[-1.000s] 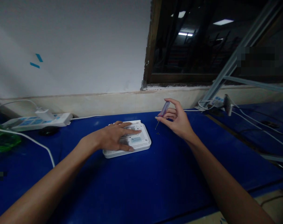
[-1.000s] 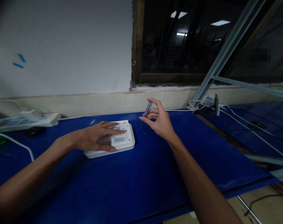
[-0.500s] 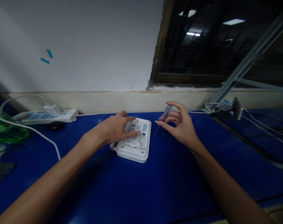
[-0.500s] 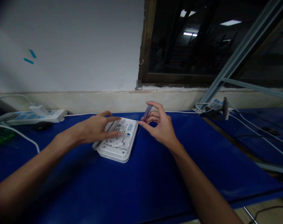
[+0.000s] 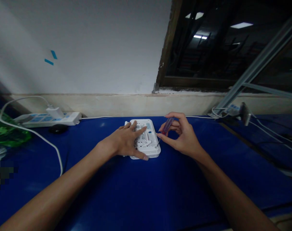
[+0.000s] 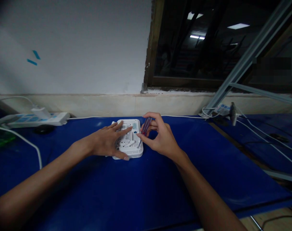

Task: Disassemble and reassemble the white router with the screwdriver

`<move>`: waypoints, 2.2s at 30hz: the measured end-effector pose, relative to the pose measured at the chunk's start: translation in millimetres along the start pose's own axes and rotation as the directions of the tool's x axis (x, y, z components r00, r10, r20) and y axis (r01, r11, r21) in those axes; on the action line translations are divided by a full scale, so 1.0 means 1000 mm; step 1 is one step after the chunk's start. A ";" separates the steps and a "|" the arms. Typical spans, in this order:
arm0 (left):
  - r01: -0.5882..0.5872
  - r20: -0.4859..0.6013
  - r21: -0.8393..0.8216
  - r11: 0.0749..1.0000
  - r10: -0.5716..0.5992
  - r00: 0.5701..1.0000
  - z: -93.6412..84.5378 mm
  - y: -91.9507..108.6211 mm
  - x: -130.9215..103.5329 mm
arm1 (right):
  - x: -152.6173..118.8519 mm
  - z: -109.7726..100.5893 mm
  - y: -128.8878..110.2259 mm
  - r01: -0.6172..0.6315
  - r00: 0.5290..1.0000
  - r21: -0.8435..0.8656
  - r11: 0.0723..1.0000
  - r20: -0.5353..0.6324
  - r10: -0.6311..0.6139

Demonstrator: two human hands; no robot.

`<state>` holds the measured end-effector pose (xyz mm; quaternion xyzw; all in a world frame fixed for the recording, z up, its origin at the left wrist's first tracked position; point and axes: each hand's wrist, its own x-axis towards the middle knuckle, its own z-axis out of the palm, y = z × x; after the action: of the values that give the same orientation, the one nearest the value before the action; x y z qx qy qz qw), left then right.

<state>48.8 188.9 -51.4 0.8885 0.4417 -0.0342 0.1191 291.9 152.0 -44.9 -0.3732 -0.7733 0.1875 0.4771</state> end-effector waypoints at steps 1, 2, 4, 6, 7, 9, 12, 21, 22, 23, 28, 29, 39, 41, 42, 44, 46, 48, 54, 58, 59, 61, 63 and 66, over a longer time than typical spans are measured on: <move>-0.001 0.004 0.005 1.000 0.001 1.000 0.000 0.000 0.000 | 0.000 0.000 0.000 0.006 1.000 -0.024 1.000 0.012 -0.006; -0.001 0.006 0.009 1.000 0.000 1.000 -0.001 0.000 0.000 | -0.001 0.001 0.000 0.011 1.000 -0.044 0.999 0.021 -0.010; 0.007 0.011 0.013 1.000 -0.007 1.000 -0.002 0.001 -0.001 | -0.002 0.002 0.000 0.015 0.999 -0.077 0.997 0.045 -0.011; 0.011 0.020 0.012 1.000 -0.011 1.000 -0.003 0.002 -0.001 | -0.004 0.004 0.000 0.021 0.995 -0.120 0.993 0.095 -0.009; 0.011 0.023 0.010 1.000 -0.012 1.000 -0.003 0.002 -0.001 | -0.005 0.006 -0.001 0.028 0.991 -0.155 0.987 0.131 -0.007; 0.010 0.025 0.009 1.000 -0.010 1.000 -0.003 0.003 -0.002 | -0.005 0.009 -0.004 0.056 0.984 -0.260 0.964 0.177 -0.010; 0.004 0.008 0.012 1.000 -0.004 1.000 -0.003 0.003 -0.002 | -0.004 0.014 -0.011 0.108 0.991 -0.421 0.900 0.118 -0.063; -0.031 -0.018 0.000 1.000 0.031 0.999 -0.003 0.003 -0.003 | 0.008 0.015 -0.037 0.122 0.940 -0.273 0.954 0.342 -0.022; -0.033 -0.016 -0.001 0.999 0.033 0.999 -0.003 0.003 -0.003 | 0.008 0.013 -0.039 0.119 0.936 -0.269 0.956 0.353 -0.017; -0.032 -0.014 -0.002 0.999 0.032 0.999 -0.003 0.003 -0.003 | 0.008 0.012 -0.040 0.114 0.937 -0.274 0.955 0.349 -0.012; -0.022 -0.004 -0.021 1.000 0.022 1.000 -0.005 0.004 -0.003 | 0.008 0.014 -0.032 0.099 0.963 -0.317 0.943 0.268 -0.011; -0.018 0.000 -0.024 1.000 0.018 1.000 -0.005 0.004 -0.003 | 0.009 0.015 -0.029 0.093 0.965 -0.313 0.945 0.261 -0.008; -0.010 0.010 -0.016 1.000 0.010 1.000 -0.005 0.003 -0.003 | 0.004 0.006 -0.033 0.071 0.940 -0.363 0.929 0.337 0.060; -0.012 0.005 -0.026 1.000 0.012 1.000 -0.004 0.002 -0.003 | 0.005 0.008 -0.029 0.083 0.956 -0.374 0.924 0.290 0.032; -0.014 0.003 -0.032 0.999 0.014 1.000 -0.004 0.002 -0.003 | 0.005 0.010 -0.027 0.093 0.962 -0.371 0.924 0.272 0.012; -0.012 0.004 -0.038 0.999 0.012 1.000 -0.004 0.002 -0.003 | 0.006 0.010 -0.024 0.106 0.964 -0.349 0.931 0.266 -0.010; -0.002 0.013 -0.033 0.999 0.002 1.000 -0.005 0.002 -0.004 | 0.006 0.010 -0.024 0.090 0.960 -0.323 0.942 0.280 0.004; 0.008 0.017 -0.033 0.999 -0.008 1.000 -0.005 0.002 -0.004 | 0.005 0.009 -0.026 0.063 0.957 -0.308 0.949 0.287 0.030; -0.023 -0.037 -0.057 0.998 0.021 0.999 0.001 -0.004 -0.001 | 0.004 0.011 -0.024 0.043 0.970 -0.302 0.952 0.240 0.033; -0.013 -0.036 -0.052 0.999 0.011 0.999 0.003 -0.005 0.000 | 0.005 0.011 -0.021 0.071 0.970 -0.262 0.962 0.244 -0.005; -0.012 -0.037 -0.050 0.999 0.010 0.999 0.003 -0.004 0.000 | 0.005 0.011 -0.022 0.071 0.965 -0.248 0.966 0.262 -0.004; -0.016 -0.047 -0.047 0.999 0.014 0.999 0.003 -0.004 0.000 | 0.005 0.010 -0.024 0.063 0.957 -0.231 0.971 0.289 0.007; -0.019 -0.054 -0.046 0.999 0.017 0.998 0.004 -0.004 0.000 | 0.005 0.010 -0.024 0.054 0.958 -0.231 0.971 0.286 0.014; -0.028 -0.054 -0.046 0.999 0.026 0.998 0.005 -0.005 0.000 | 0.005 0.011 -0.021 0.049 0.971 -0.256 0.965 0.239 0.014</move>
<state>45.3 190.4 -56.6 0.8920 0.4333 0.0017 0.1286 272.1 142.6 -33.5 -0.4006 -0.8461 0.1237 0.3292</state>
